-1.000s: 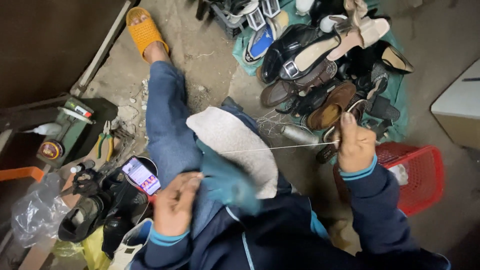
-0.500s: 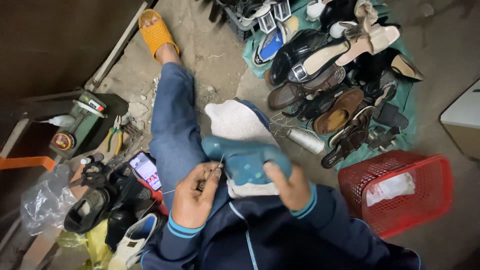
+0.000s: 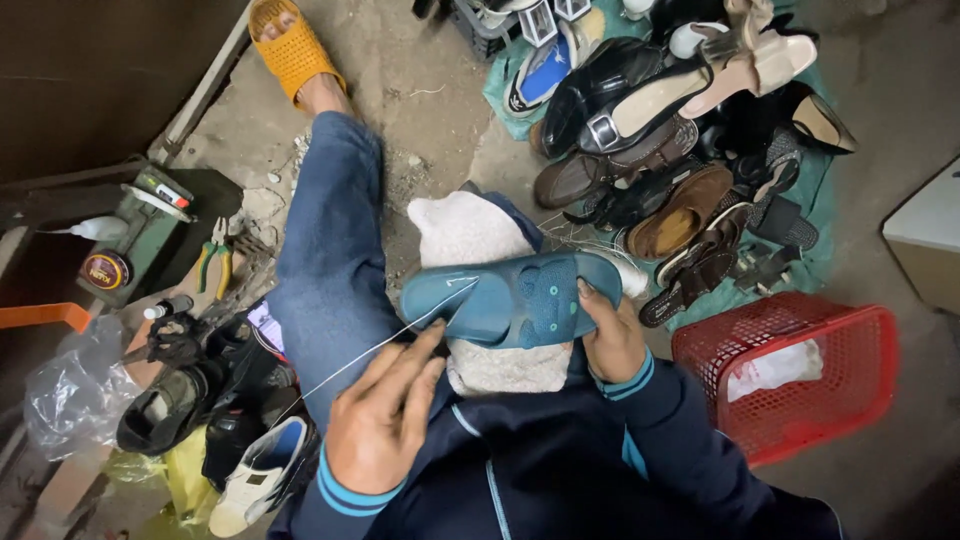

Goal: Hand-sewing the sole of a blue slipper using a needle and thread while sitting on the floor.

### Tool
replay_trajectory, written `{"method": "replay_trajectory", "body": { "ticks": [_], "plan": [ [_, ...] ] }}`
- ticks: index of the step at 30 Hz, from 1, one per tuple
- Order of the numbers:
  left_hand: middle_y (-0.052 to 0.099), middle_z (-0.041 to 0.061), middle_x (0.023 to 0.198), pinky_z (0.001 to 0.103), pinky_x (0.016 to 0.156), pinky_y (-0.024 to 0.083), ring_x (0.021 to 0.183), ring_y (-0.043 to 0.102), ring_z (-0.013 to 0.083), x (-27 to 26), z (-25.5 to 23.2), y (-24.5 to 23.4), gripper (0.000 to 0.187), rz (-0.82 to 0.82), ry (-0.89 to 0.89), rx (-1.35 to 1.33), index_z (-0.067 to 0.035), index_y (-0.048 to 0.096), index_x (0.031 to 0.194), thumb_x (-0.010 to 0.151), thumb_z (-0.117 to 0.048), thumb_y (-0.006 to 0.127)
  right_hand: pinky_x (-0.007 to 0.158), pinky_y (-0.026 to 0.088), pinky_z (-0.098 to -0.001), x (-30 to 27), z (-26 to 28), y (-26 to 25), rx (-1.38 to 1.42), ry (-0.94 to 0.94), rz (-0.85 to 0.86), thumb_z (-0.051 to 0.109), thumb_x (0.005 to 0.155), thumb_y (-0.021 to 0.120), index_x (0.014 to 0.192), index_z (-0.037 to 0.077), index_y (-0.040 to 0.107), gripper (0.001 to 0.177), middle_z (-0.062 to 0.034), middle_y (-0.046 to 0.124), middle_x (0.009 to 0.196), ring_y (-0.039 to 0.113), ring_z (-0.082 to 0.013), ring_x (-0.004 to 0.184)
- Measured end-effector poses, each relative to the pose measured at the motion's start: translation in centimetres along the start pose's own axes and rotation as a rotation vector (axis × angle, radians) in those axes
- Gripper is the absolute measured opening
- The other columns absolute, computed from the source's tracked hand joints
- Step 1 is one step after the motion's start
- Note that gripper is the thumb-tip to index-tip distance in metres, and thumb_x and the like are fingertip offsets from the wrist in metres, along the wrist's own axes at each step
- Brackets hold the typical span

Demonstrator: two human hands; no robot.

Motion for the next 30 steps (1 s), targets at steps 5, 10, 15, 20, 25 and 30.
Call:
{"method": "replay_trajectory", "body": {
  "ticks": [5, 10, 15, 20, 25, 30],
  "plan": [
    [0.057, 0.002, 0.077, 0.031, 0.043, 0.043, 0.047, 0.048, 0.0149, 0.9, -0.3, 1.4, 0.033, -0.014, 0.078, 0.206, -0.007, 0.074, 0.122, 0.090, -0.007, 0.068, 0.098, 0.052, -0.0412, -1.6, -1.5, 0.4, -0.068, 0.027, 0.047, -0.007, 0.082, 0.075, 0.118, 0.000, 0.058, 0.041, -0.0183, 0.069, 0.127, 0.068, -0.0366, 0.110],
    [0.058, 0.001, 0.080, 0.030, 0.042, 0.044, 0.047, 0.050, 0.0147, 1.3, -0.1, 2.0, 0.035, -0.023, 0.125, 0.279, -0.008, 0.075, 0.123, 0.088, -0.007, 0.070, 0.094, 0.054, -0.0401, -1.1, -1.4, 0.5, -0.026, 0.021, 0.040, -0.008, 0.081, 0.077, 0.118, 0.000, 0.057, 0.043, -0.0176, 0.069, 0.126, 0.070, -0.0351, 0.108],
    [0.057, 0.002, 0.080, 0.029, 0.042, 0.044, 0.047, 0.050, 0.0146, 1.6, -0.2, 2.1, 0.034, -0.025, 0.146, 0.303, -0.006, 0.075, 0.122, 0.088, -0.008, 0.070, 0.075, 0.055, -0.0358, 1.1, 0.3, -0.2, 0.087, 0.048, 0.044, -0.011, 0.086, 0.071, 0.116, -0.002, 0.059, 0.034, -0.0150, 0.070, 0.106, 0.068, -0.0268, 0.083],
    [0.055, 0.002, 0.079, 0.030, 0.042, 0.044, 0.046, 0.049, 0.0152, 1.4, -0.1, 2.3, 0.034, -0.018, 0.143, 0.310, -0.007, 0.075, 0.123, 0.090, -0.010, 0.069, 0.082, 0.055, -0.0371, 1.1, 0.6, -0.2, 0.025, 0.049, 0.032, -0.009, 0.086, 0.073, 0.119, 0.000, 0.059, 0.037, -0.0159, 0.069, 0.111, 0.069, -0.0293, 0.093],
    [0.059, 0.004, 0.082, 0.030, 0.042, 0.046, 0.046, 0.050, 0.0157, 1.3, 0.4, 2.6, 0.036, -0.024, 0.155, 0.313, -0.006, 0.075, 0.123, 0.087, -0.008, 0.070, 0.077, 0.053, -0.0351, 1.1, 0.3, 0.0, 0.094, 0.088, 0.048, -0.007, 0.092, 0.066, 0.107, 0.001, 0.054, 0.021, -0.0120, 0.065, 0.105, 0.064, -0.0236, 0.084],
    [0.061, 0.005, 0.084, 0.030, 0.043, 0.048, 0.046, 0.053, 0.0166, 1.6, -0.1, 2.3, 0.035, -0.046, 0.154, 0.326, -0.005, 0.075, 0.121, 0.086, -0.006, 0.071, 0.076, 0.052, -0.0390, 2.5, 2.3, -0.7, 0.020, -0.030, 0.030, -0.008, 0.086, 0.073, 0.103, -0.001, 0.055, 0.025, -0.0167, 0.068, 0.103, 0.066, -0.0299, 0.084]
  ]
}}
Point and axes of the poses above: each hand's wrist, its own x-axis towards the middle knuckle, its own y-axis out of the palm, z = x × y, the point moved 5 cm from there along x, towards the middle knuckle
